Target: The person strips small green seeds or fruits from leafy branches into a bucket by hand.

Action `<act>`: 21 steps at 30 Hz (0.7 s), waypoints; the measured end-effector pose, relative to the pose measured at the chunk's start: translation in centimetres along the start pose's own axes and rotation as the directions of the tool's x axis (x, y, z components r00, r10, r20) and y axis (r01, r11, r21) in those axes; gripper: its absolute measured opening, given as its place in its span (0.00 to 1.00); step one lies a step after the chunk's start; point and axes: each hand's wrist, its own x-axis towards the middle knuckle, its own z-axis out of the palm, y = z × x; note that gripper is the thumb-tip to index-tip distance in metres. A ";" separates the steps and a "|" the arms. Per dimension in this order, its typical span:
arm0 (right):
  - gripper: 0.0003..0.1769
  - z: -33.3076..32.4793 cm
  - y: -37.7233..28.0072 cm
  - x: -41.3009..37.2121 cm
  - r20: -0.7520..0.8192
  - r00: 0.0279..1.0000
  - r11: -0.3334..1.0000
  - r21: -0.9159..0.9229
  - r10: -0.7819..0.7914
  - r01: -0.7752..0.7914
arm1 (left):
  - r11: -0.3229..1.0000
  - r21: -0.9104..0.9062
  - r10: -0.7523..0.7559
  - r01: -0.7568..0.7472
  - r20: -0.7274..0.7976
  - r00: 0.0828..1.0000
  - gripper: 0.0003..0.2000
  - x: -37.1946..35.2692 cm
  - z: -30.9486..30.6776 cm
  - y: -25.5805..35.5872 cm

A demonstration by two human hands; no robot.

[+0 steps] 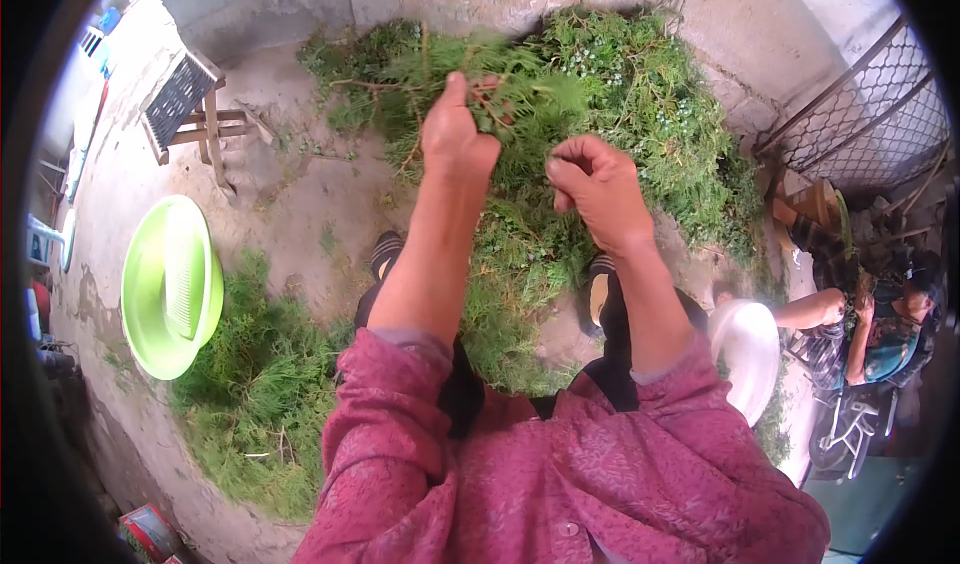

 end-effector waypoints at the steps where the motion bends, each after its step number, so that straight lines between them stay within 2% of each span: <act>1: 0.07 -0.7 -0.2 -0.6 -0.002 1.000 1.000 0.002 -0.006 0.006 | 1.000 0.017 0.004 -0.004 0.008 1.000 0.14 0.1 0.0 0.3; 2: 0.08 -1.6 -0.3 -1.1 0.160 0.978 0.923 0.340 0.132 -0.180 | 0.999 0.034 0.011 -0.012 0.018 1.000 0.15 0.1 0.0 0.6; 3: 0.09 -2.3 -0.4 -1.6 0.358 0.912 0.705 0.594 0.199 -0.387 | 0.998 0.052 0.020 -0.022 0.025 0.999 0.15 0.2 -0.1 0.9; 4: 0.12 -2.9 0.1 -2.0 0.400 0.898 0.607 0.672 0.183 -0.423 | 1.000 -0.003 -0.025 0.025 0.022 0.999 0.15 0.3 -0.1 0.6; 5: 0.12 -3.6 0.7 -1.9 0.406 0.897 0.604 0.675 0.178 -0.425 | 1.000 0.003 -0.018 0.018 0.020 1.000 0.15 0.4 -0.4 0.6; 7: 0.12 -4.8 2.2 -1.8 0.470 0.863 0.411 0.760 0.185 -0.503 | 0.997 0.053 -0.066 0.061 0.085 0.994 0.15 0.5 -0.7 0.4; 8: 0.10 -5.5 2.6 -1.5 0.422 0.862 0.381 0.775 0.281 -0.504 | 0.993 0.099 -0.070 0.062 0.083 0.994 0.15 0.3 -0.6 0.4; 9: 0.10 -6.4 3.7 -0.9 0.421 0.864 0.379 0.779 0.276 -0.500 | 0.992 0.106 -0.071 0.062 0.086 0.994 0.15 0.2 -0.5 0.3; 11: 0.16 -8.1 5.8 0.5 0.434 0.856 0.492 0.701 0.281 -0.517 | 0.992 0.078 -0.111 0.095 0.244 0.963 0.16 0.1 -0.3 0.1; 12: 0.11 -7.9 5.1 0.9 0.424 0.858 0.529 0.676 0.291 -0.513 | 0.992 0.086 -0.111 0.092 0.246 0.963 0.16 -0.1 -0.1 -0.1; 13: 0.11 -7.3 4.2 0.9 0.425 0.859 0.525 0.681 0.284 -0.511 | 0.993 0.087 -0.103 0.083 0.258 0.961 0.17 -0.4 0.3 -0.4; 15: 0.13 -6.3 2.7 0.9 0.316 0.894 0.477 0.761 0.318 -0.439 | 0.992 0.102 -0.100 0.075 0.268 0.958 0.18 -0.5 0.5 -0.8; 17: 0.14 -6.4 2.6 1.4 0.302 0.907 0.497 0.763 0.292 -0.414 | 0.989 0.129 -0.111 0.077 0.281 0.953 0.21 -0.2 0.4 -1.4; 19: 0.14 -6.6 2.8 2.3 0.342 0.921 0.658 0.653 0.185 -0.374 | 0.988 0.138 -0.109 0.069 0.308 0.945 0.21 -0.5 0.9 -1.8; 20: 0.14 -6.7 2.8 2.5 0.334 0.924 0.645 0.669 0.184 -0.370 | 0.989 0.134 -0.103 0.061 0.336 0.936 0.22 -0.7 1.1 -2.1; 21: 0.14 -6.9 2.6 2.7 0.368 0.922 0.607 0.709 0.118 -0.360 | 0.985 0.154 -0.120 0.072 0.334 0.935 0.22 -0.8 1.3 -2.5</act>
